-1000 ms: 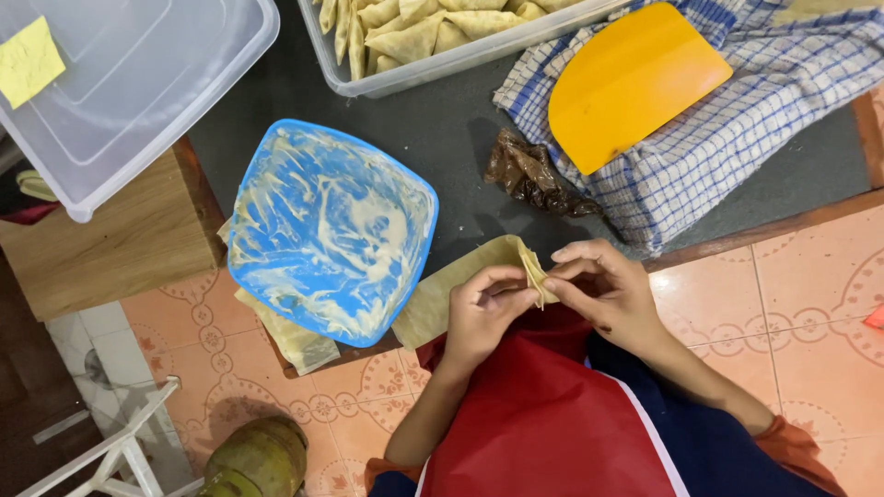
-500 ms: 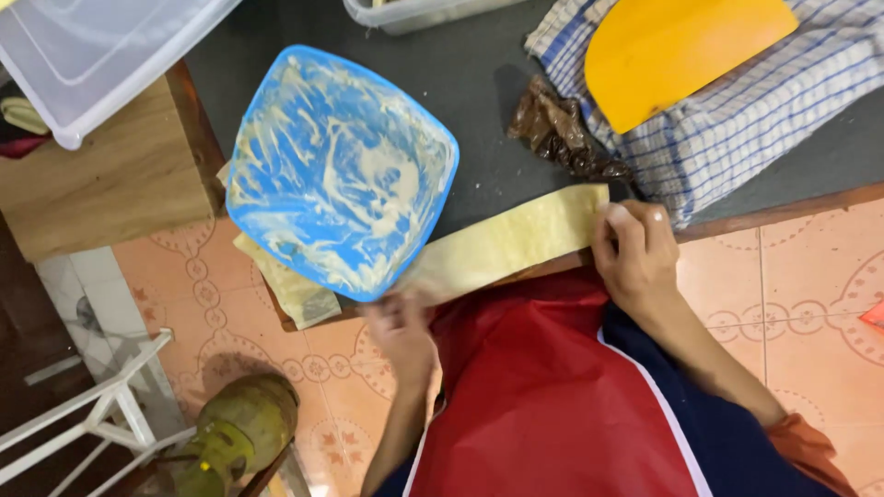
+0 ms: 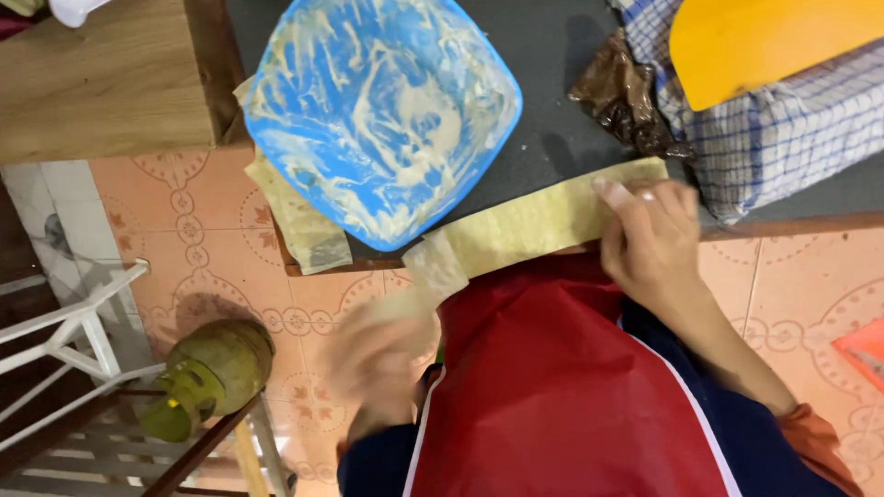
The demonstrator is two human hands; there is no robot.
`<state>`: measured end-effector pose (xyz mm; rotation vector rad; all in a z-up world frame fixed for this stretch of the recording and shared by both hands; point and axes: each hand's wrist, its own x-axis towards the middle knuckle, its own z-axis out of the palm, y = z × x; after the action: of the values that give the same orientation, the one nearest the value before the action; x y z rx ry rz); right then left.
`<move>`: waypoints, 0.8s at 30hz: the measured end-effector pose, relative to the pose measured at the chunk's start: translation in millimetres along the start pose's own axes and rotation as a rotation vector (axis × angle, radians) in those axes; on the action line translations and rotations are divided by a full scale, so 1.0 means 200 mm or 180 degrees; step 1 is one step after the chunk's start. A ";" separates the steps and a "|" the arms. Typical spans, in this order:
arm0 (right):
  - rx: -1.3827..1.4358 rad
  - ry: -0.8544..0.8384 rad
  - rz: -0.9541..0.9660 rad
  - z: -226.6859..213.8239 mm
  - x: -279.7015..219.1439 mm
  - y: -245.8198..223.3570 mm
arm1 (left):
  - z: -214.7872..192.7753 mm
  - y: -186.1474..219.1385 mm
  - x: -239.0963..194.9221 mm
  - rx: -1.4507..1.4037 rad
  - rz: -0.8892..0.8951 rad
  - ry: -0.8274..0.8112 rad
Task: Wrapping and sealing chocolate filling inside thin dough skins to make samosa-style snacks.
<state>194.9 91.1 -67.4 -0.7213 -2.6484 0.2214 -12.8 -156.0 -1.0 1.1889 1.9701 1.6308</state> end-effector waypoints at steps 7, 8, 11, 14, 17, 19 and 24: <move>0.4965 -0.0139 -0.0501 -0.08 0.25 -0.13 | 0.41 0.15 0.33 -0.0151 -0.0006 -0.0759; 0.4611 -0.0090 -0.0052 -0.04 0.24 -0.13 | 0.44 0.15 0.34 0.0128 0.0002 -0.0405; 0.4286 -0.0129 0.1029 0.01 0.23 -0.18 | 0.46 0.11 0.38 0.0780 0.0493 0.0196; 0.4186 -0.0137 0.1681 -0.04 0.26 -0.23 | 0.45 0.11 0.43 0.1110 0.1176 0.0249; 0.4236 0.0011 0.1255 -0.12 0.33 -0.27 | 0.42 0.10 0.46 0.0664 0.1198 0.0003; 0.4371 0.0087 0.0833 -0.14 0.35 -0.27 | 0.39 0.09 0.44 0.0264 0.1020 -0.0071; 0.4534 -0.0094 0.0602 -0.15 0.35 -0.26 | 0.30 0.13 0.39 0.0741 0.0437 0.0115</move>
<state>126.8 84.0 -4.0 -0.3954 -1.7026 1.8519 -7.5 -58.2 24.2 1.4169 2.1927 1.5264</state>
